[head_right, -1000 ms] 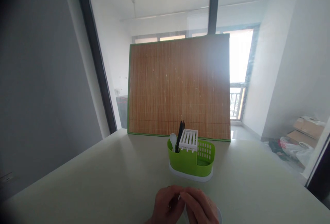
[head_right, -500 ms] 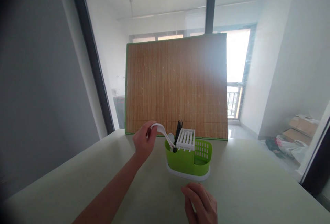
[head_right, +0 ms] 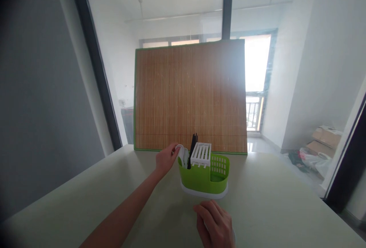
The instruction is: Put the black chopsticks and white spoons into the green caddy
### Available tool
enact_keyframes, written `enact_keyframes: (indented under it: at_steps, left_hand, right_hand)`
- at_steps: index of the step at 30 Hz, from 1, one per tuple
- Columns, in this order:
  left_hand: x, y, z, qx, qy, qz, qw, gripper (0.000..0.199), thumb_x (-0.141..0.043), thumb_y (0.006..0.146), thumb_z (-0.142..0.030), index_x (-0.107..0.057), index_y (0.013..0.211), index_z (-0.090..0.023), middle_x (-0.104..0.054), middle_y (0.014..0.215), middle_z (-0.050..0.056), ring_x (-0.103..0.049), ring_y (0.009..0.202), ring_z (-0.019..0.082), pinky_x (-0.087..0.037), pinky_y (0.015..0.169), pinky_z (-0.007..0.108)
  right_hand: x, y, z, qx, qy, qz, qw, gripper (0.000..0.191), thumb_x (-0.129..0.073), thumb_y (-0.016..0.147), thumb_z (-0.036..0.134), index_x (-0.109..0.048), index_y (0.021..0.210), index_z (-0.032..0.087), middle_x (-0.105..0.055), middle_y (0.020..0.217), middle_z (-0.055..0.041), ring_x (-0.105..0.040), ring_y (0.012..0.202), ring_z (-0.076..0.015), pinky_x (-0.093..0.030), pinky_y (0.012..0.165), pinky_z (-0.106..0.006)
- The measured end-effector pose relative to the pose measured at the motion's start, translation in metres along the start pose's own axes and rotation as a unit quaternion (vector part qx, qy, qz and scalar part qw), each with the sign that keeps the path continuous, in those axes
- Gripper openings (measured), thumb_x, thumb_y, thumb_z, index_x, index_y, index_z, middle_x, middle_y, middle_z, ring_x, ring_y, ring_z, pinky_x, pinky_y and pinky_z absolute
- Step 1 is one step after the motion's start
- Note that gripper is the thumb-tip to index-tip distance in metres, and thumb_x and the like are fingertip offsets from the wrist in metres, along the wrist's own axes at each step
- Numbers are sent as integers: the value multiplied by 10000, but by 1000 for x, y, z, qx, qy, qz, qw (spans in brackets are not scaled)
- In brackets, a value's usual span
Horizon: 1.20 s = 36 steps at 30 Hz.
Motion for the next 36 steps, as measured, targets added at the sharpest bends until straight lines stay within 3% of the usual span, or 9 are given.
enact_keyframes:
  at_steps: [5, 9, 12, 14, 17, 21, 27, 32, 36]
  left_hand:
    - [-9, -2, 6, 5, -9, 35, 999, 275, -443, 895, -362, -566, 1116, -255, -670, 799, -5, -617, 710, 150, -338, 567, 219]
    - [-5, -19, 8, 13, -50, -11, 999, 321, -440, 889, -334, -511, 1185, -231, -652, 841, -4, -601, 702, 130, -365, 590, 215]
    - [-3, -50, 6, 5, -100, -58, 993, 286, -429, 889, -305, -513, 1150, -222, -628, 797, -16, -576, 654, 113, -370, 582, 204]
    - [-7, -78, 2, -11, -127, -54, 990, 243, -429, 890, -290, -525, 1102, -216, -613, 749, -23, -553, 603, 103, -371, 570, 198]
    - [-16, -119, -8, -62, -161, -18, 985, 177, -440, 884, -258, -547, 1014, -203, -607, 700, -19, -544, 571, 98, -382, 572, 195]
    - [-31, -154, -25, -147, -195, 63, 968, 167, -456, 859, -208, -560, 991, -210, -630, 720, -9, -578, 627, 109, -416, 633, 206]
    - [-46, -165, -32, -178, -190, 131, 957, 186, -488, 816, -177, -583, 969, -223, -653, 740, -18, -576, 612, 114, -426, 620, 209]
    - [-48, -165, -29, -159, -190, 143, 958, 189, -492, 819, -182, -589, 974, -231, -657, 741, -25, -580, 622, 113, -427, 636, 207]
    - [-48, -164, -30, -159, -191, 144, 958, 180, -500, 811, -178, -598, 952, -231, -664, 761, -26, -589, 638, 115, -429, 644, 207]
  right_hand:
    - [-2, 0, -2, 0, -4, 22, 1000, 278, -482, 839, 66, -527, 1087, 183, -614, 877, -73, -593, 767, -168, -468, 645, -261]
    - [-5, 3, -8, -27, -40, 69, 996, 223, -448, 868, 116, -537, 1050, 208, -607, 880, -59, -587, 770, -173, -462, 648, -272]
    - [-4, 3, -19, -75, -100, 130, 984, 176, -423, 888, 171, -561, 976, 235, -608, 862, -39, -591, 777, -187, -463, 640, -290]
    - [-1, 1, -30, -115, -140, 168, 969, 158, -429, 887, 211, -573, 932, 255, -614, 863, -26, -598, 806, -200, -464, 619, -288]
    - [8, -3, -49, -184, -163, 204, 948, 135, -457, 874, 273, -585, 914, 288, -628, 928, -3, -609, 869, -199, -462, 601, -265]
    - [25, -13, -76, -298, -139, 231, 916, 176, -456, 874, 388, -609, 897, 305, -646, 884, 27, -631, 746, -174, -445, 609, -262]
    - [33, -36, -101, -366, 20, 313, 876, 302, -510, 823, 484, -657, 841, 221, -650, 816, -11, -602, 748, -179, -437, 666, -262]
    - [30, -53, -103, -402, 104, 355, 838, 201, -628, 710, 353, -679, 786, 174, -666, 820, -28, -591, 776, -178, -442, 666, -235]
    - [18, -71, -108, -471, 113, 376, 790, 168, -612, 656, 276, -631, 778, 162, -609, 655, 19, -509, 459, -92, -341, 372, -177]
Point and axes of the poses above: each hand's wrist, its own y-axis towards the middle knuckle, its own x-axis out of the back of the hand, z = x × y, the point moved 3 cm from there along y, towards the middle knuckle
